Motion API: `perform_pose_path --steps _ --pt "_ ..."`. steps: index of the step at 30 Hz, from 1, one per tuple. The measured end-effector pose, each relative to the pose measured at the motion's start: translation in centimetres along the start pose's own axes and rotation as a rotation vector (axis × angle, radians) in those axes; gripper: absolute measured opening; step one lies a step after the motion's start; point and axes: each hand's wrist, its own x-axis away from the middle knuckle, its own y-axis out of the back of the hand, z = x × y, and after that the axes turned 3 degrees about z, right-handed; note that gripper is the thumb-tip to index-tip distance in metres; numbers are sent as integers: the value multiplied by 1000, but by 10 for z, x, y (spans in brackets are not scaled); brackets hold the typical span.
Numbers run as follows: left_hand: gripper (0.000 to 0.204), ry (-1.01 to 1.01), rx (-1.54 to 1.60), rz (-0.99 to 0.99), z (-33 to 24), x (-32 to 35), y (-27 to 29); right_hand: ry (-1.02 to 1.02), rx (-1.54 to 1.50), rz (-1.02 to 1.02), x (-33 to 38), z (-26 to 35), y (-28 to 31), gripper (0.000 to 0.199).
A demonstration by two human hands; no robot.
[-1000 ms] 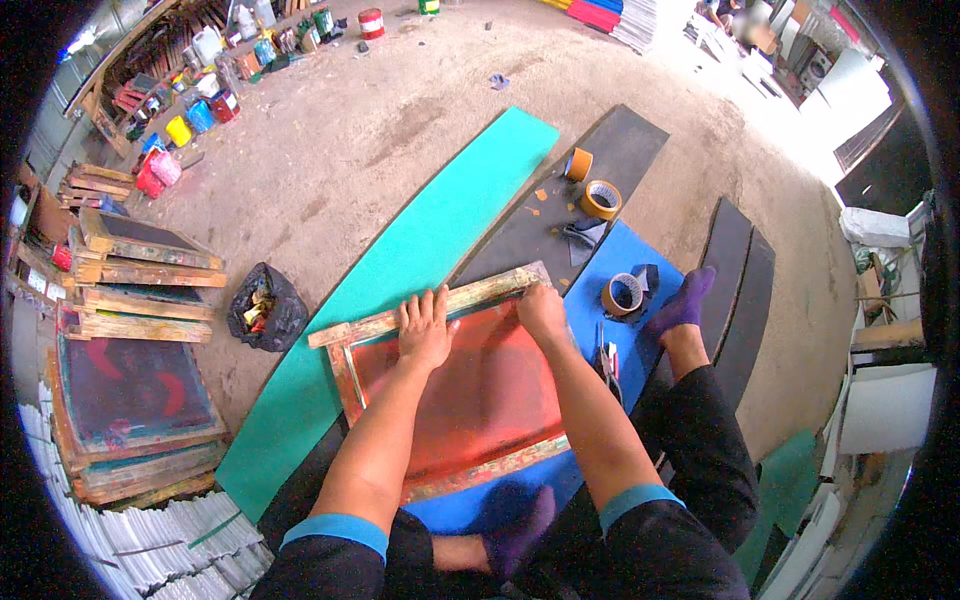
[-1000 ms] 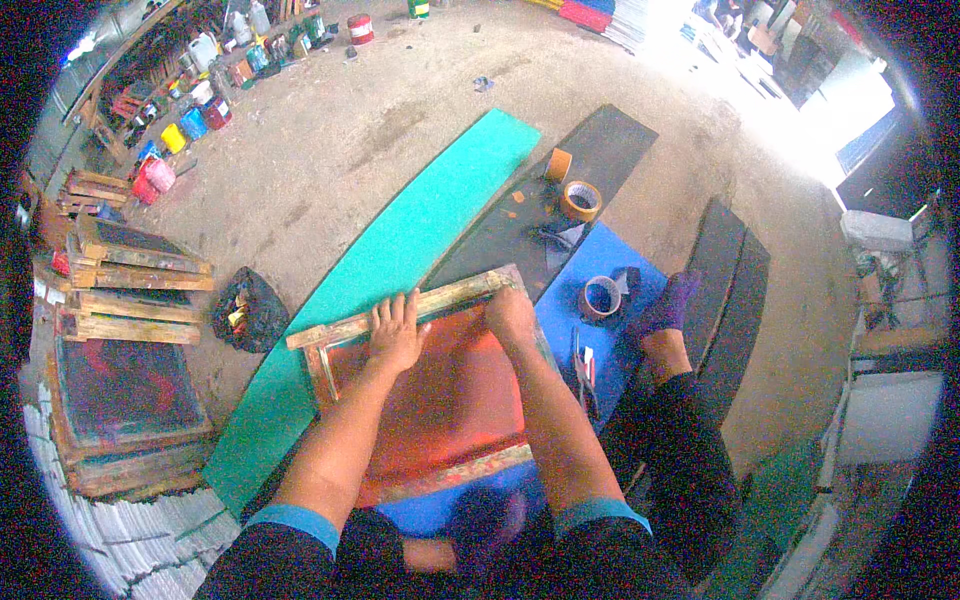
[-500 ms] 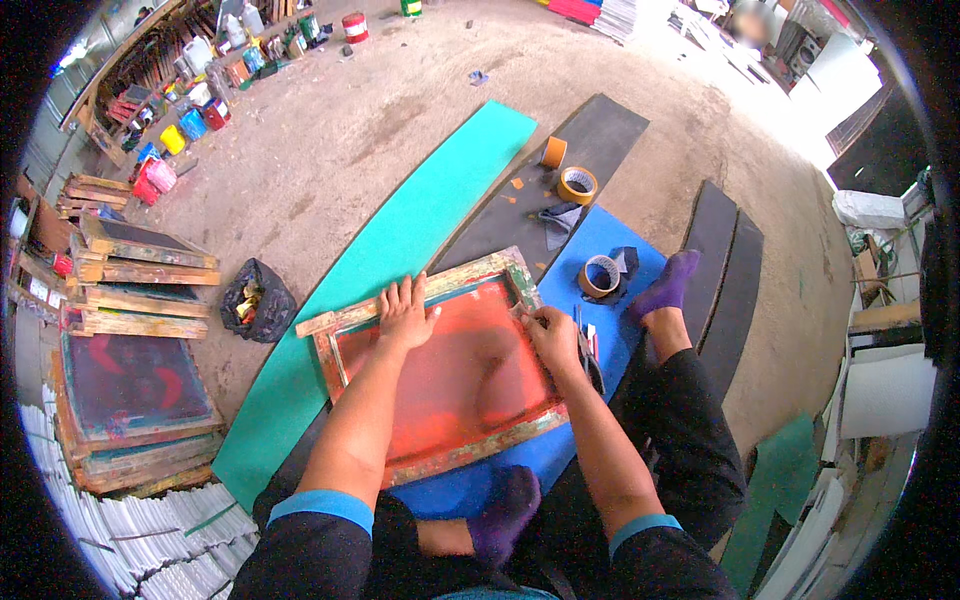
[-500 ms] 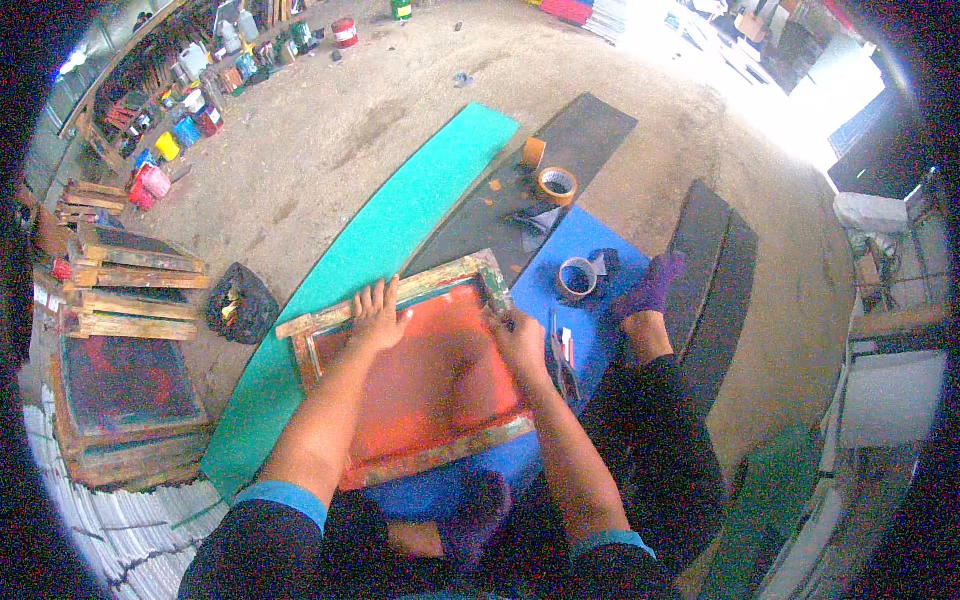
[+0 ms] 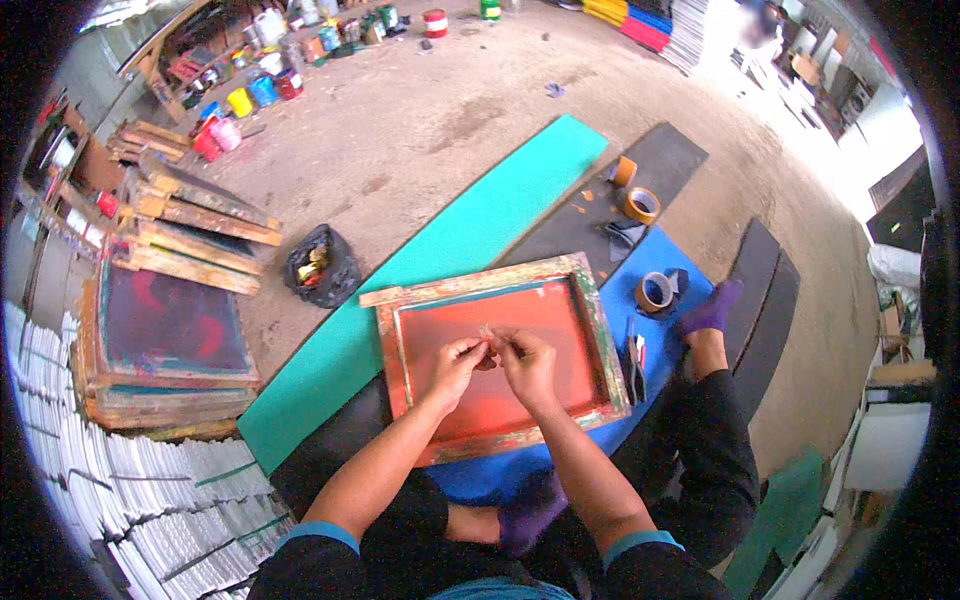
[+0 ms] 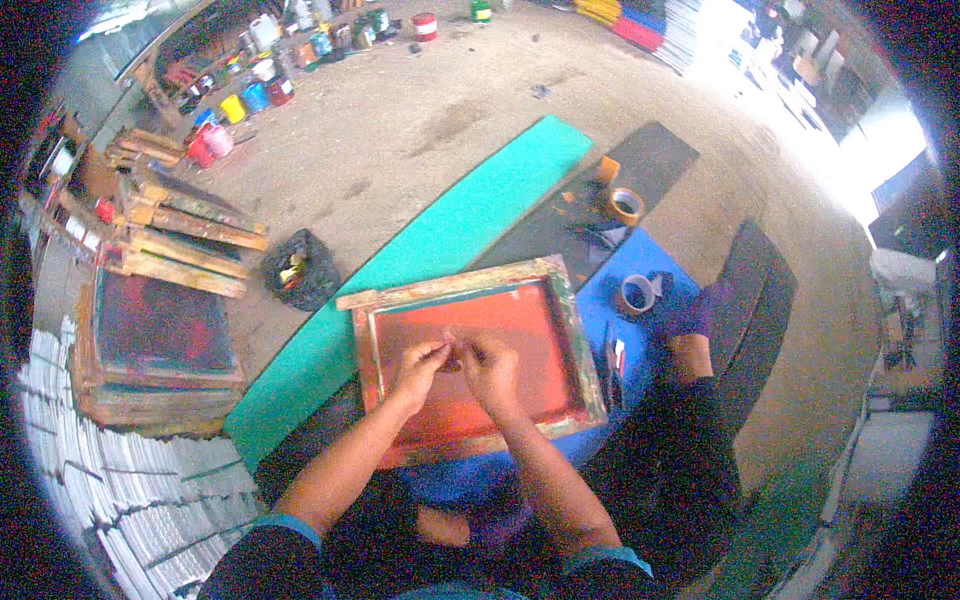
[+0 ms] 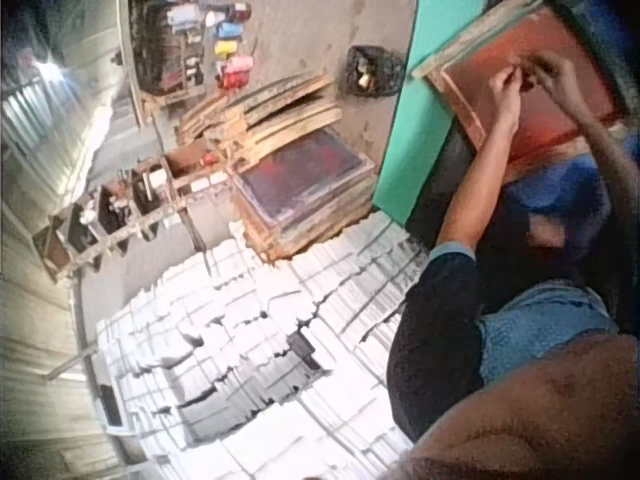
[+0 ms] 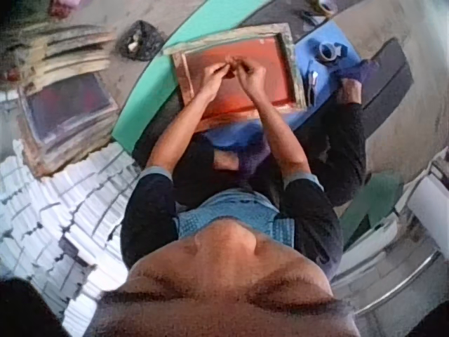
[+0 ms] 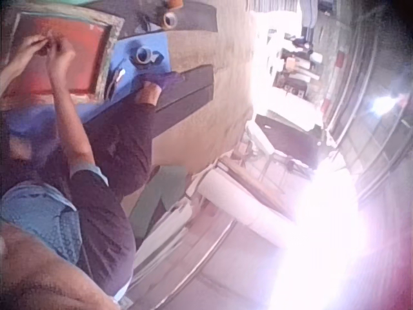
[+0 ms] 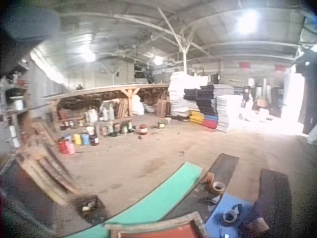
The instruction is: The person scrapes dried red ink from a wooden screen printing frame using a utility knife, then wipes the frame with a cloth. They also use tape to remove residue from the frame's edges.
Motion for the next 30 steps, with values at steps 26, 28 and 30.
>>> perform_pose_path --steps 26,28,30 --pt "24 -68 401 -145 -32 35 146 -216 -476 431 -4 64 -137 13" --pt "25 -96 410 -233 -24 29 159 -135 -455 468 -11 79 -142 16" --pt "24 -167 318 -340 -40 30 160 -211 -510 423 -13 91 -152 15"
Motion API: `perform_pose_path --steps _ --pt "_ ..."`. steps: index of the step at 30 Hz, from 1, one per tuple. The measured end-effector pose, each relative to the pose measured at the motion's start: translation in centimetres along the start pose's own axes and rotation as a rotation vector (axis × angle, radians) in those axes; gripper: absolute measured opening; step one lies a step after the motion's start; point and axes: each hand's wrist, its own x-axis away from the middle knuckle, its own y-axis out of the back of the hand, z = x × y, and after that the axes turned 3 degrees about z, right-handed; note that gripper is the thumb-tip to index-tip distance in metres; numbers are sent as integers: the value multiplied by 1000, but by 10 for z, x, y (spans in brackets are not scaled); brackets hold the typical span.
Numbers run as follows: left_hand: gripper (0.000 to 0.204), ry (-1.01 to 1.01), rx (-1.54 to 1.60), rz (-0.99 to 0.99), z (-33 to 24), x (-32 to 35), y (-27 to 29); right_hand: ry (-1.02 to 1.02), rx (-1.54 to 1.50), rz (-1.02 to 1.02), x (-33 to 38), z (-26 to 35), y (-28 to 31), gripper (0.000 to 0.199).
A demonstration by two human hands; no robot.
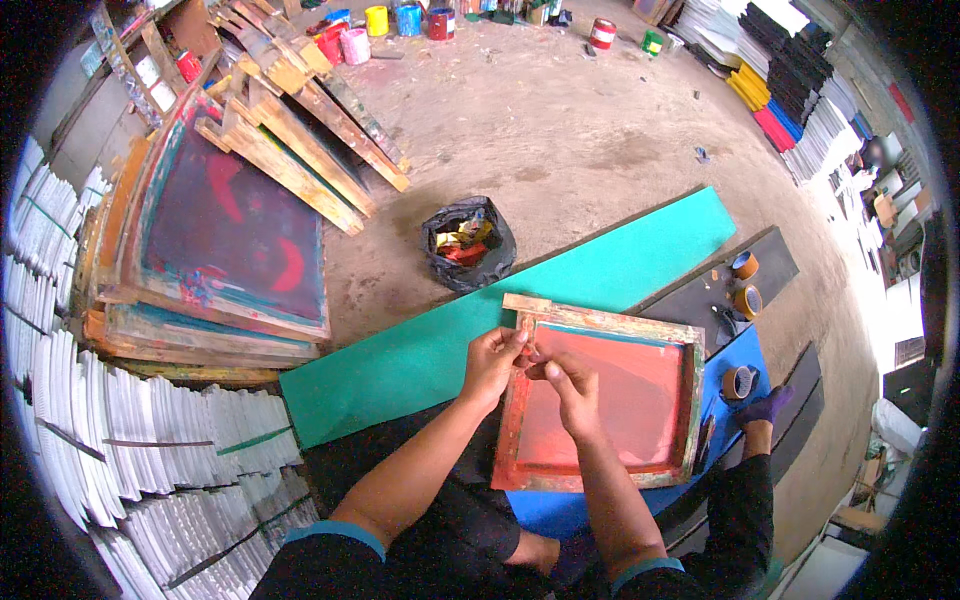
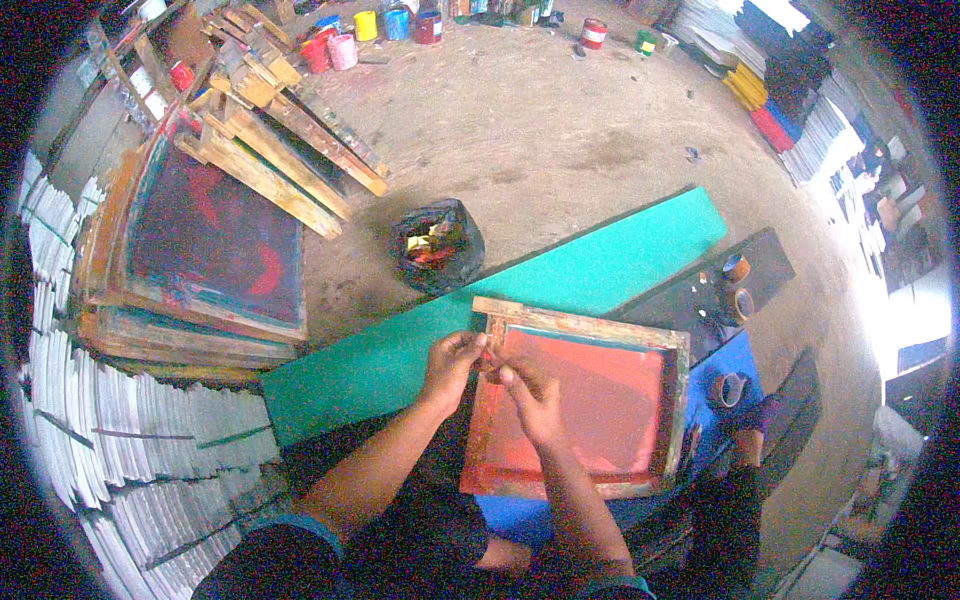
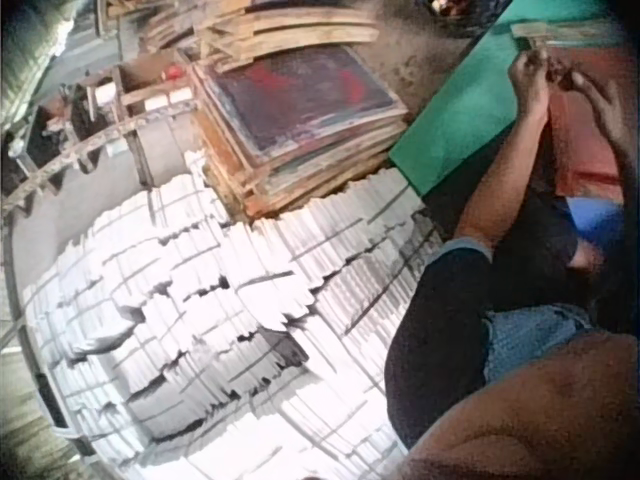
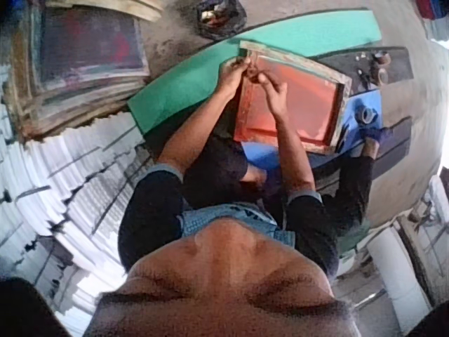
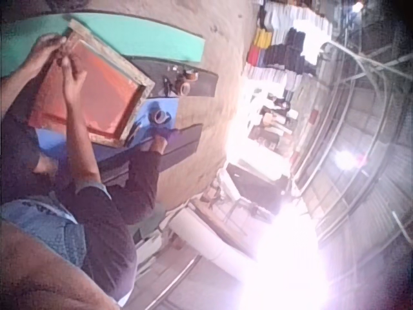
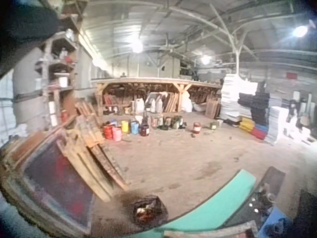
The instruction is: The person scrapes dried red ink from a wooden screen printing frame using a utility knife, then wipes the frame with a cloth. They also use tape to remove residue from the frame's edges.
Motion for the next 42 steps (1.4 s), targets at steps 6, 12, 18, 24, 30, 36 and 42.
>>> perform_pose_path --steps 6,12,18,24,30,36,42 --pt "22 -210 -163 -183 -13 3 -8 -9 66 -353 -42 -24 -37 14" --pt "27 -520 -383 -263 -25 0 2 82 341 -326 -63 -41 -68 22" --pt "48 -295 -161 -203 -42 -12 27 39 370 -216 -92 -59 -76 29" --pt "48 -88 214 -314 -50 -26 41 157 606 -185 -129 -40 -98 13" --pt "48 24 305 -321 -44 -27 53 527 1065 -293 -186 -45 -95 12" --pt "45 58 150 -303 -41 -31 51 526 1233 -265 -187 -55 -97 12" --pt "36 -15 -110 -210 -10 -30 32 602 1140 -259 -125 -44 -48 10"
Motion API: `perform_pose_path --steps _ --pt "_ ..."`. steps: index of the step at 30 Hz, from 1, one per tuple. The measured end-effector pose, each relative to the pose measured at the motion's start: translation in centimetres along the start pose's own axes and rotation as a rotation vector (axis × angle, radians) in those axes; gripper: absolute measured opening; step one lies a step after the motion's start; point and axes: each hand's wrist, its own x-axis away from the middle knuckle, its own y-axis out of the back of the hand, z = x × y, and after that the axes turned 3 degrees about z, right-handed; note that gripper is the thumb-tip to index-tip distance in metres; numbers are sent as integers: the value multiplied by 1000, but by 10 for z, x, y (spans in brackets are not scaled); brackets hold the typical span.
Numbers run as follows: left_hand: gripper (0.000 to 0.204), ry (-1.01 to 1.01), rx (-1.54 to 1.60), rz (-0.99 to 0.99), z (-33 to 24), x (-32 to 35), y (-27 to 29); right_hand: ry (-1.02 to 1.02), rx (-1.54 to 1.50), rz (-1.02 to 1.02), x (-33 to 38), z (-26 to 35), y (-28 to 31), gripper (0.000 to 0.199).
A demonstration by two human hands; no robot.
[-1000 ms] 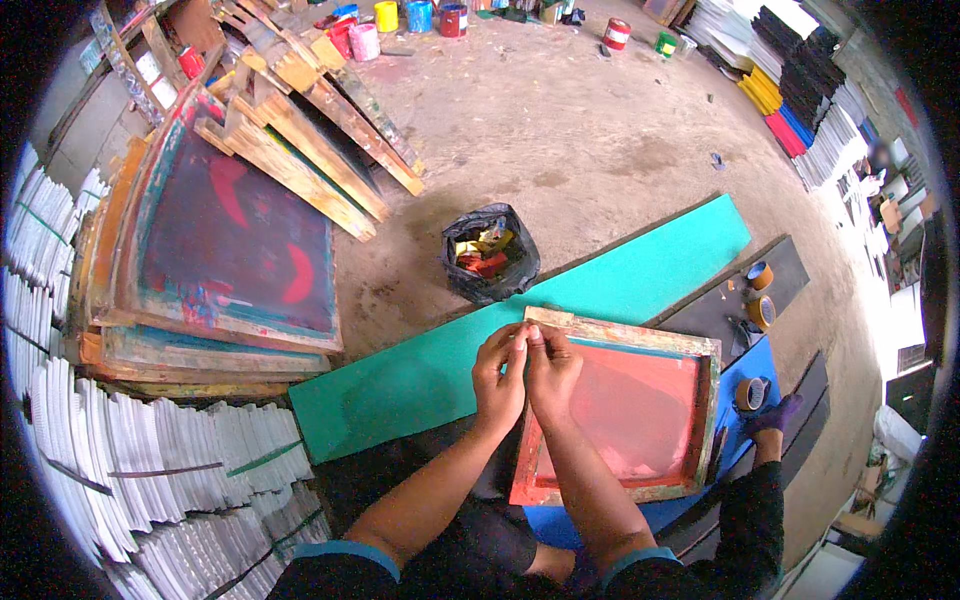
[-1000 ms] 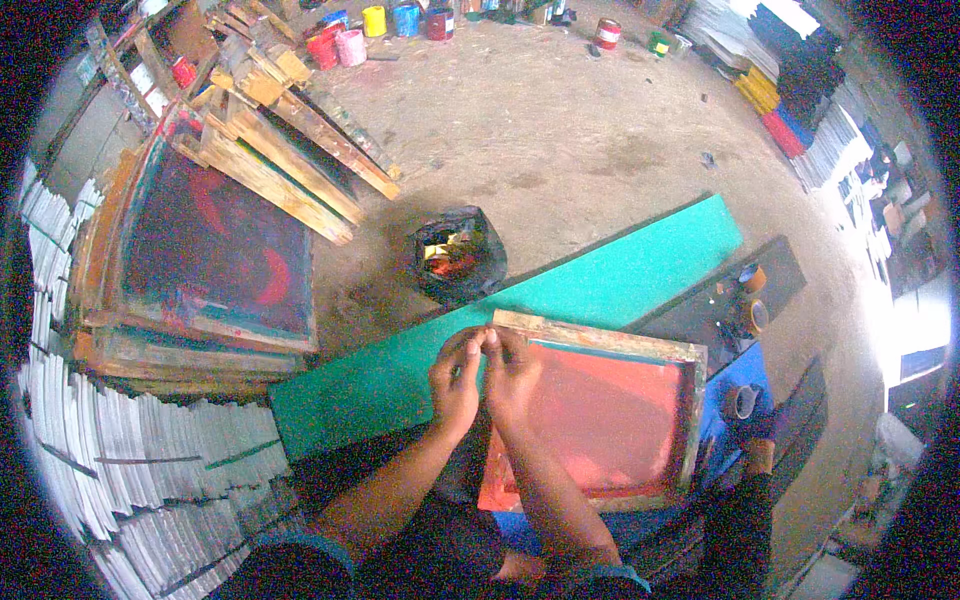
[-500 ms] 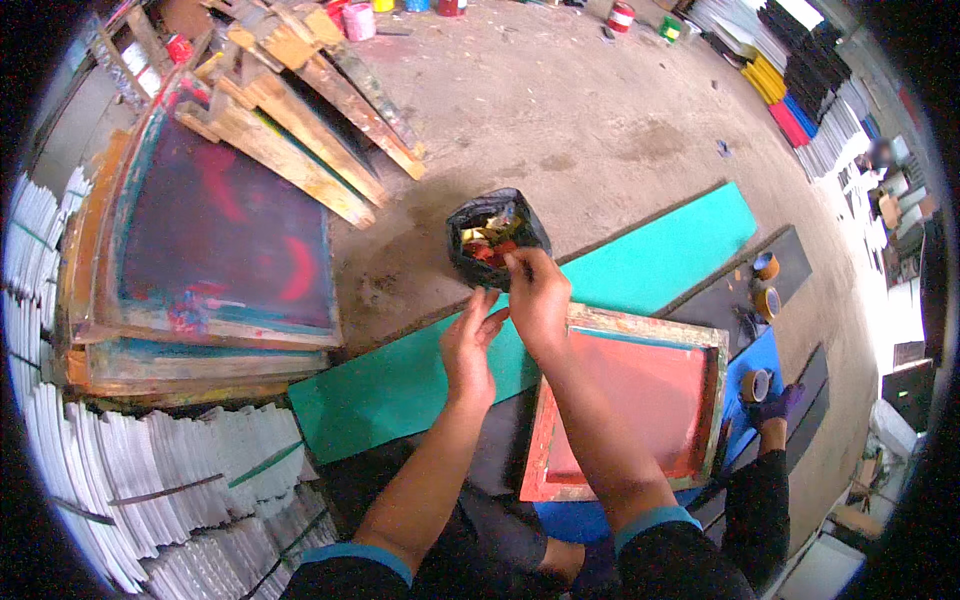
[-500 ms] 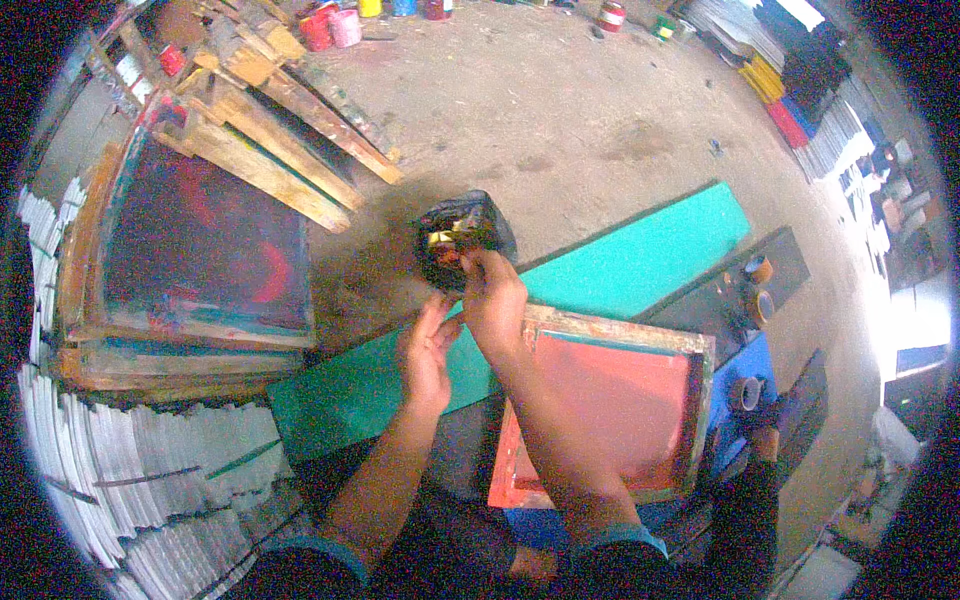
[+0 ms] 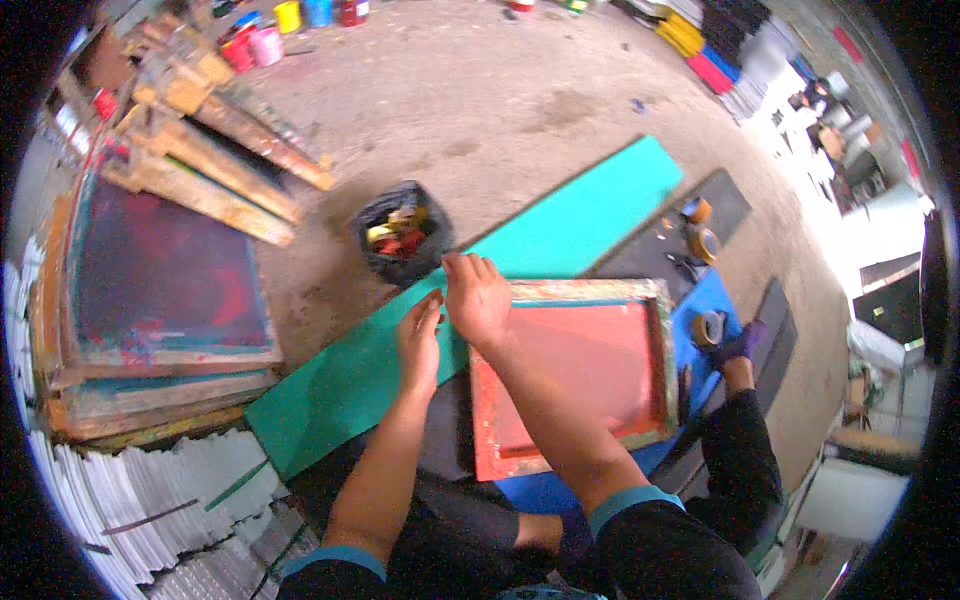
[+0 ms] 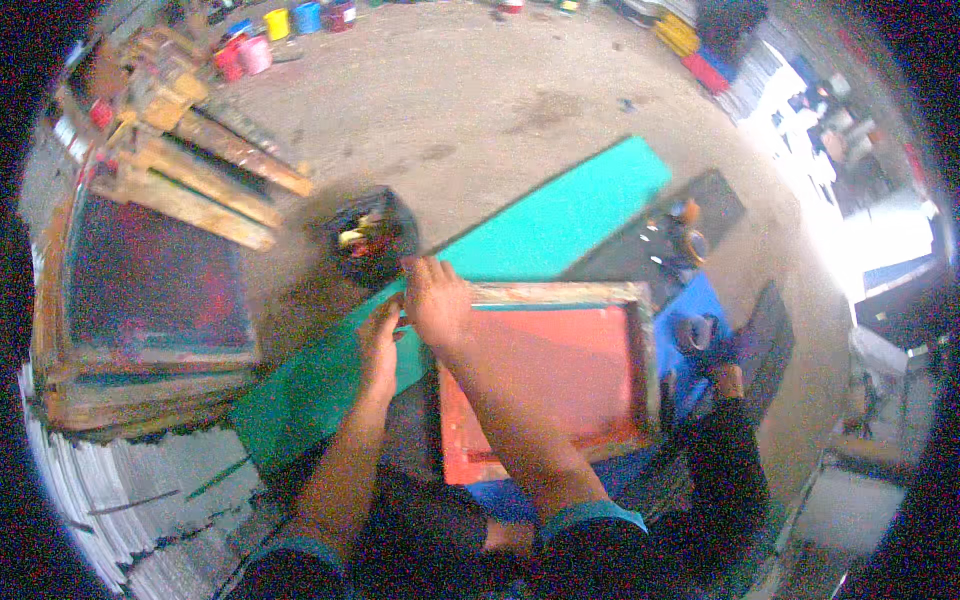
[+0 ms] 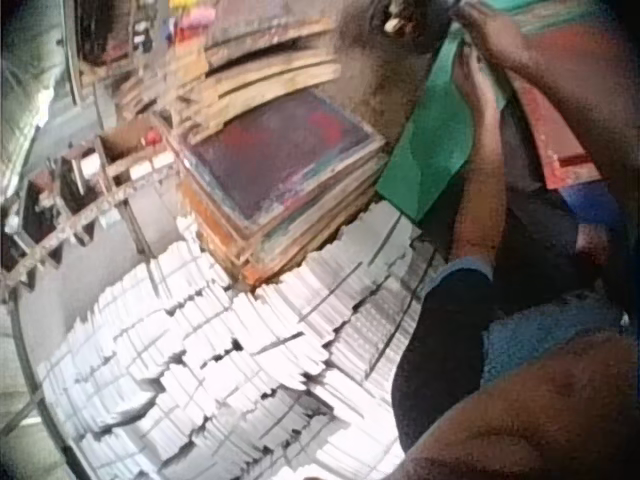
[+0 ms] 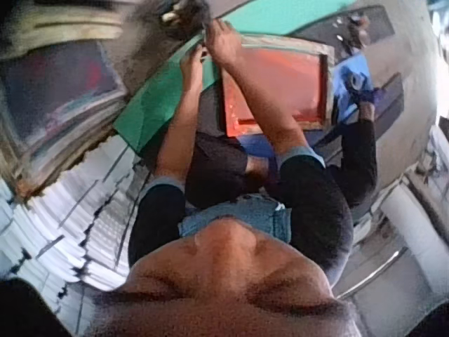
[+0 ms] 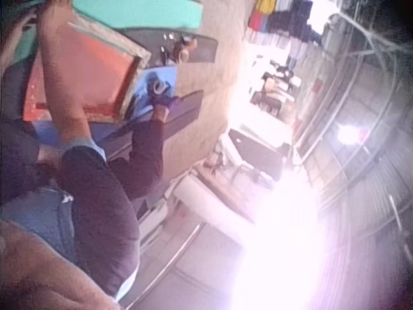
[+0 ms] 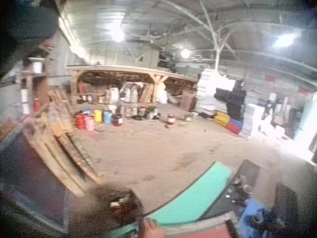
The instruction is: The person scrapes dried red ink from a wooden screen printing frame using a utility knife, then wipes the frame with a cloth. They also use tape to remove residue from the frame's edges.
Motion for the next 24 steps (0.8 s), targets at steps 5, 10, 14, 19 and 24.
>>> perform_pose_path --steps 5,10,14,19,24 --pt "43 -539 -897 247 42 29 -30 -149 173 77 70 -67 74 21" --pt "64 -581 -1387 349 87 64 -44 -352 412 190 137 -145 157 26" --pt "67 -531 -1535 321 91 76 -55 -493 664 256 190 -213 209 37" --pt "69 -557 -1567 284 93 75 -57 -538 620 231 214 -257 243 36" --pt "66 -640 -1569 259 90 75 -60 -445 519 214 194 -288 227 37"
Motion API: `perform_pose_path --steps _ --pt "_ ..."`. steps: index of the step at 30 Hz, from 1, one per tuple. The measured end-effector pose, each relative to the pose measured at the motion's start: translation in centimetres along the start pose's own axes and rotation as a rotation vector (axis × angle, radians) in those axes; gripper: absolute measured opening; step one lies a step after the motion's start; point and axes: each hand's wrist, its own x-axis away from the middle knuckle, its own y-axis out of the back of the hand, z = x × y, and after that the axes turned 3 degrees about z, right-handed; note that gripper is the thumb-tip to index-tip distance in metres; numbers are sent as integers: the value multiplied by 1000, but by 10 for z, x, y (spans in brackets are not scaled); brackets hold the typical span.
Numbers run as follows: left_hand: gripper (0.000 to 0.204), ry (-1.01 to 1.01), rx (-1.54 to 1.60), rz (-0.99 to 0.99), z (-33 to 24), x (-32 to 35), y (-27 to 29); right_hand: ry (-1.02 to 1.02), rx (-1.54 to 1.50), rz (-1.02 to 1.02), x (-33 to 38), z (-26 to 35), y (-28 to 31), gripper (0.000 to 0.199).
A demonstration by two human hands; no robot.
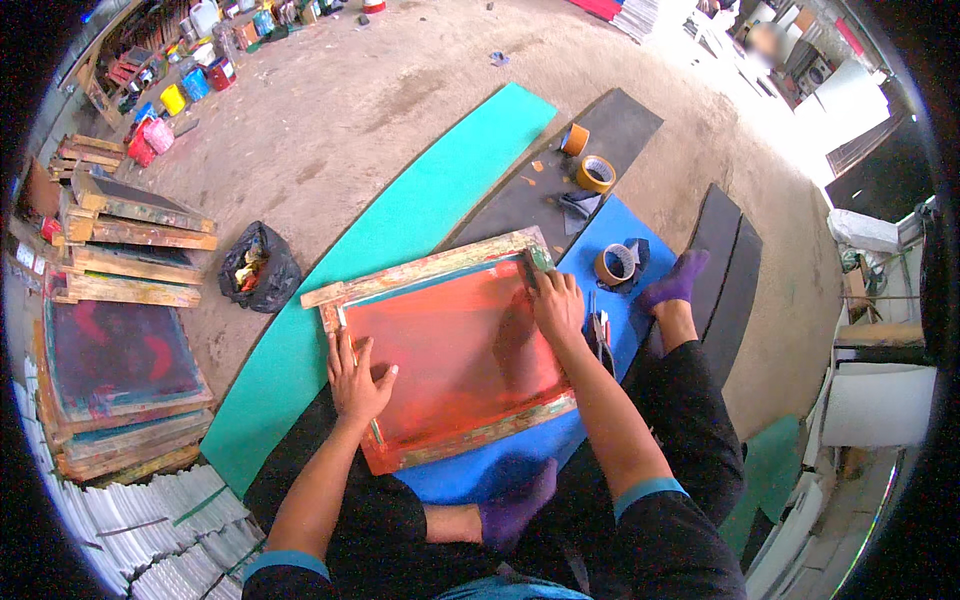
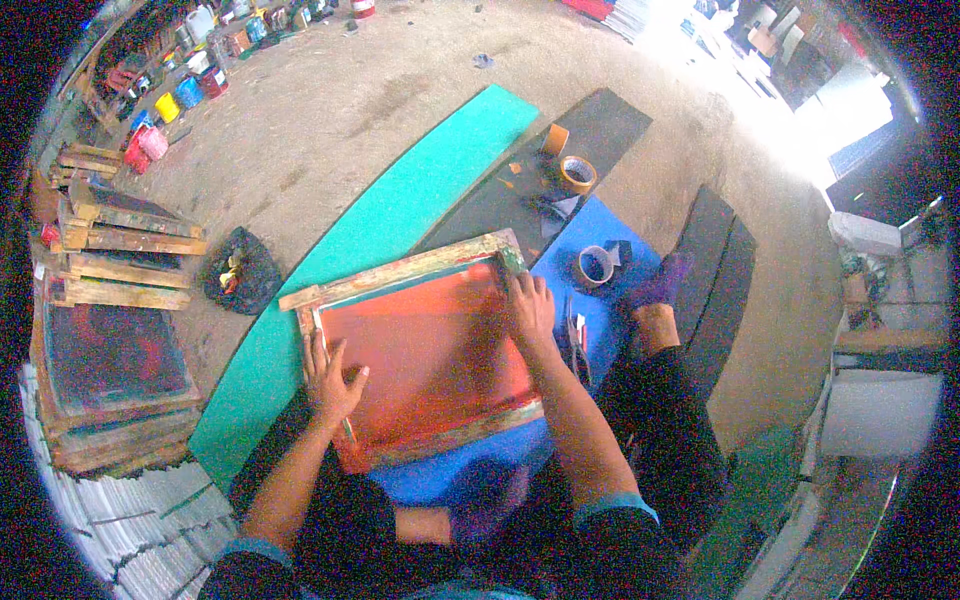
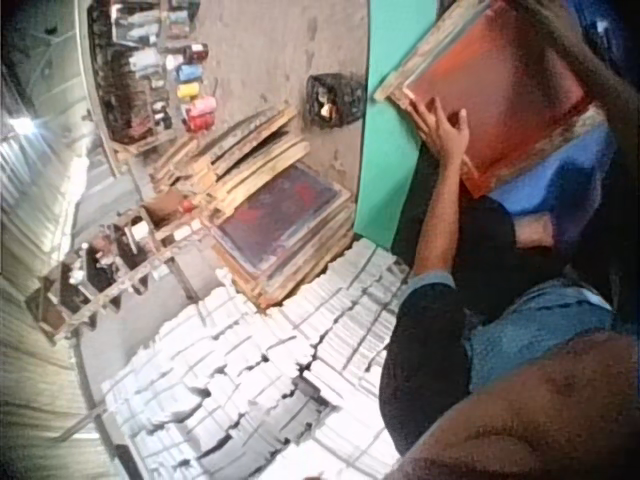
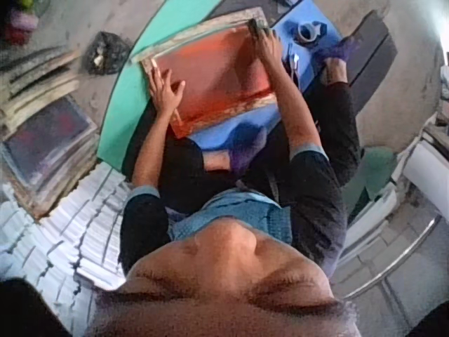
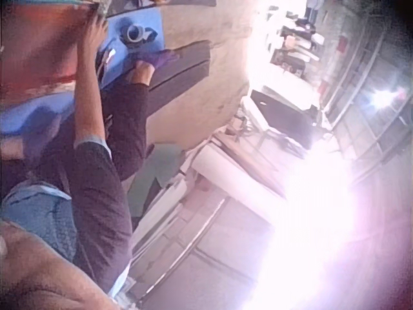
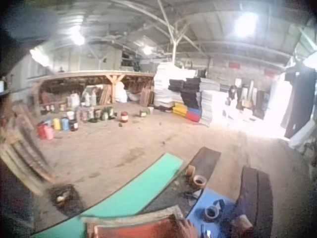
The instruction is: The person scrapes dried red ink from a wooden screen printing frame using a utility knife, then wipes the frame with a cloth. They also use tape to remove residue from the frame's edges.
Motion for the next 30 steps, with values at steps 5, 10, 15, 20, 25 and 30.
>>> perform_pose_path --steps 5,10,15,20,25,30 --pt "67 40 -24 41 -7 -1 3 -46 -4 23 -24 4 -1 39" --pt "73 30 -58 53 -11 -1 3 49 47 5 -5 -10 -4 37" --pt "77 21 -65 66 -10 -2 1 97 37 45 26 -20 14 37" --pt "83 44 -86 141 -10 -2 5 107 68 144 63 -26 38 33" --pt "68 -58 -136 130 -22 17 14 216 97 164 101 -32 63 29" --pt "35 -364 127 224 -59 82 17 104 -39 353 137 -36 106 17"
